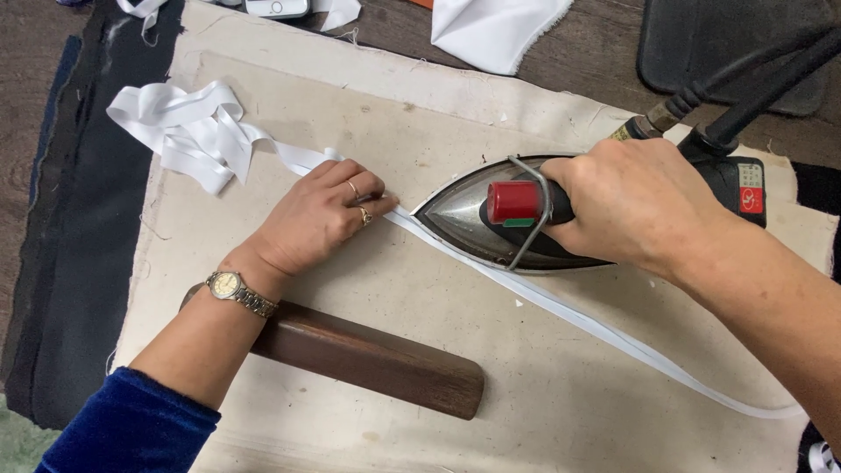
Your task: Ironing and pressing thin white fabric strips using an industrial iron and a wooden clapper to create sharp folds.
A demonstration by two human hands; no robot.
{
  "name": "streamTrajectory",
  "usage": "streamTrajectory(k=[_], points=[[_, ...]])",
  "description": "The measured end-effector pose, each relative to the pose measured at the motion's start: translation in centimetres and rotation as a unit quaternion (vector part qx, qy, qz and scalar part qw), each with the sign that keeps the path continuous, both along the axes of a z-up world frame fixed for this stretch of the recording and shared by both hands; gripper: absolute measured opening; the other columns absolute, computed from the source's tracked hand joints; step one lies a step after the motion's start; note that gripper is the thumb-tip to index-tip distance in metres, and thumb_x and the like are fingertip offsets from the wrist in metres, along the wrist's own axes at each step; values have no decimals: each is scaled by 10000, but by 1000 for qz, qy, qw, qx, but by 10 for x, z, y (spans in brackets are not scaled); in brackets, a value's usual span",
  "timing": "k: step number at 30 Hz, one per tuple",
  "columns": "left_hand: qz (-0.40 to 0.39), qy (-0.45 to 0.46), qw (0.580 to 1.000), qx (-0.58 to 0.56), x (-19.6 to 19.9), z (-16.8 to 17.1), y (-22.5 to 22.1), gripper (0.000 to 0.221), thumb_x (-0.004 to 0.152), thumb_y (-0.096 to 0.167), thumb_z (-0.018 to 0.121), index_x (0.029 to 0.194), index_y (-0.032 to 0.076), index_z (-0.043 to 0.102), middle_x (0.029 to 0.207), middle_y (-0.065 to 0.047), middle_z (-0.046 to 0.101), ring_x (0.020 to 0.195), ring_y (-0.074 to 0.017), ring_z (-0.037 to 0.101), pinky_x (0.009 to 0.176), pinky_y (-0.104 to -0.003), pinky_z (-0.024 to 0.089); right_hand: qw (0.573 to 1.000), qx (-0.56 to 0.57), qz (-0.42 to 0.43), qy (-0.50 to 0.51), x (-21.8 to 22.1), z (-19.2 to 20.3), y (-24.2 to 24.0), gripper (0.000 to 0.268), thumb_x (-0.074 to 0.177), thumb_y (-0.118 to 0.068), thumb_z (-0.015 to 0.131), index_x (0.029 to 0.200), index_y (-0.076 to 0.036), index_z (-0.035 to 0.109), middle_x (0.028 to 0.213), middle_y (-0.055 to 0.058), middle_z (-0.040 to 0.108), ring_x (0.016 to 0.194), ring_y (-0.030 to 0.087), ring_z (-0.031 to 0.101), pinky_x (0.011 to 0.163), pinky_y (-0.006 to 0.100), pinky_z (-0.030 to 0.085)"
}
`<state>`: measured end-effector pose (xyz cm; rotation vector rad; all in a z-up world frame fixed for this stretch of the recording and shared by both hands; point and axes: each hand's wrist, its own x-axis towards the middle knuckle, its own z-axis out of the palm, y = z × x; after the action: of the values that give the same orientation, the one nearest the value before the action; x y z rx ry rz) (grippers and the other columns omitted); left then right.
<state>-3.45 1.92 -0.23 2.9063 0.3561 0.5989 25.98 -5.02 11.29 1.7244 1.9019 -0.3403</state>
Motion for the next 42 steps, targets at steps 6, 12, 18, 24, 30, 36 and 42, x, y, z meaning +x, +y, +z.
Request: streamTrajectory(k=[6, 12, 18, 24, 30, 36, 42], points=[[7, -11, 1000, 9, 1, 2, -2, 78, 955, 21, 614, 1024, 44, 644, 945, -58, 557, 836, -245, 518, 720, -345, 450, 1000, -1, -8, 6, -4, 2, 2, 280, 784, -496, 579, 837, -227, 635, 681, 96, 679, 707, 371, 657, 637, 457, 501], [9, -6, 999, 37, 3, 2, -2, 28, 974, 51, 601, 977, 54, 629, 918, -53, 549, 811, -245, 506, 709, -346, 444, 1000, 3, 1, 2, -5, 1, 5, 274, 784, -500, 584, 861, -242, 637, 678, 99, 682, 697, 375, 663, 622, 456, 501], [26, 17, 999, 12, 2, 1, -4, 116, 946, 27, 607, 1040, 52, 670, 940, -53, 555, 830, -242, 510, 720, -342, 450, 1000, -9, -15, 16, -14, 6, 10, 261, 803, -476, 580, 811, -220, 632, 650, 89, 664, 654, 354, 649, 612, 447, 498], [79, 55, 991, -90, -7, 44, -45, 611, 701, -63, 736, 1275, 30, 550, 1148, -216, 608, 1100, -357, 582, 886, -467, 483, 999, -16, -17, 22, -17, 10, 11, 239, 815, -432, 567, 797, -200, 624, 673, 82, 663, 645, 347, 638, 623, 440, 487], [-63, 163, 971, -166, -49, 59, -111, 667, 852, 466, 692, 1339, 49, 509, 1093, -89, 556, 983, -285, 525, 885, -402, 414, 999, -24, -7, 45, -18, 13, 13, 209, 811, -352, 549, 732, -164, 596, 660, 78, 647, 641, 345, 619, 628, 443, 470], [-5, 211, 969, -126, -71, 44, -104, 619, 793, 270, 655, 1364, 137, 458, 1101, 22, 575, 890, -226, 508, 740, -367, 388, 998, -22, -12, 55, -15, 12, 13, 185, 791, -317, 528, 750, -159, 616, 709, 92, 672, 678, 372, 634, 648, 459, 482], [91, 115, 977, -156, -98, 45, -48, 708, 592, 0, 658, 1287, 78, 552, 1022, -47, 648, 799, -252, 509, 633, -407, 449, 998, -26, -3, 60, -6, 11, 7, 176, 797, -300, 510, 749, -167, 615, 688, 72, 665, 673, 332, 625, 634, 446, 486]])
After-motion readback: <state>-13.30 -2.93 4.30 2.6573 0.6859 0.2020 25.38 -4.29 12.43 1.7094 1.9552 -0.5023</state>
